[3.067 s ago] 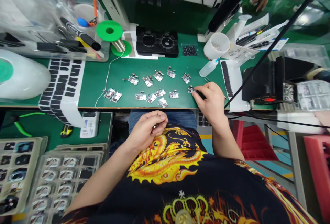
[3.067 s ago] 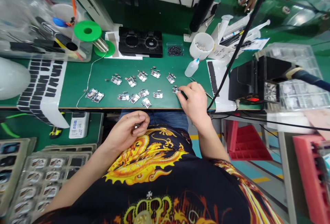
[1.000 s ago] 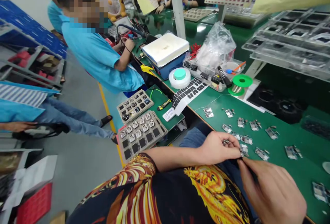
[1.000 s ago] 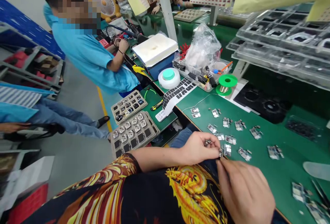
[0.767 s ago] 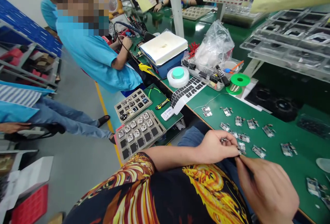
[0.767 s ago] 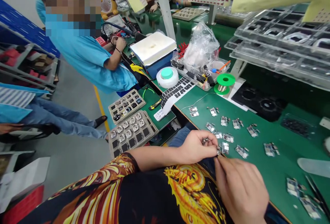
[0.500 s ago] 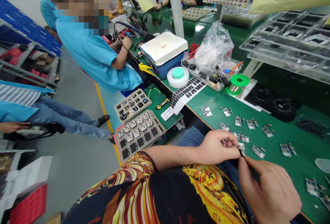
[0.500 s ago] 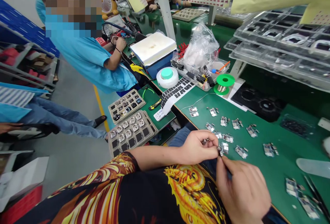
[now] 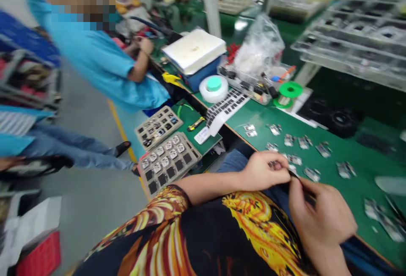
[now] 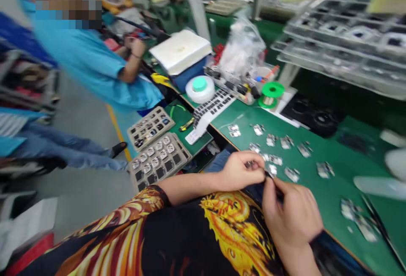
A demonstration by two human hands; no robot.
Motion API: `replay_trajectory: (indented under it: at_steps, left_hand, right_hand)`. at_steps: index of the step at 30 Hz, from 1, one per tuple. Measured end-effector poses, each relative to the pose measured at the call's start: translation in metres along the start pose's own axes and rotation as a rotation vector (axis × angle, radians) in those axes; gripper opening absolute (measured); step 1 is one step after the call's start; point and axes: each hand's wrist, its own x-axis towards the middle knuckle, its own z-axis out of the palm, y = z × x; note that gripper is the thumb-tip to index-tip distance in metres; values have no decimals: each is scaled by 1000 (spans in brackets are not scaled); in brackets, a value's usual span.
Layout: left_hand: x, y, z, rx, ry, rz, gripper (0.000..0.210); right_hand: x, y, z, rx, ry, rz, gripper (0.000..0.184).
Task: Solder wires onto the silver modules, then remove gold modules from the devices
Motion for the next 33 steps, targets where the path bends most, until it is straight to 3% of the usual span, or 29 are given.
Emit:
replay_trajectory:
  at_steps: [3, 7, 12, 14, 16, 19, 21, 27, 33]
  left_hand:
    - [-11, 12, -2, 177, 2, 105, 4]
    - [-12, 14, -4, 176, -16, -96, 6]
    - [-15, 15, 1, -262, -110, -464, 10]
    - [-15, 18, 1, -394, -176, -552, 12]
    - [-14, 19, 0, -445, -227, -592, 11]
    - [-13, 16, 0, -476, -295, -644, 9]
    - [-14, 13, 1, -494, -335, -667, 10]
    - [-18, 7, 5, -467, -362, -684, 11]
    - [-15, 8, 6, -438, -319, -738, 13]
  right_hand:
    - [3, -21, -5, -92, -18, 2, 21]
    - [2, -21, 0, -111, -6, 81, 12]
    - [-6, 6, -17, -107, 98, 369, 6]
    - [-9, 19, -30, -59, 140, 465, 4]
    - [-12, 31, -39, -15, 89, 503, 4]
    - [-17, 44, -45, 0, -106, 452, 6]
    - [-20, 48, -43, -72, -168, 378, 7]
    - [-21, 49, -33, -363, -189, 225, 19]
    - [-24, 49, -32, -368, -246, 175, 22]
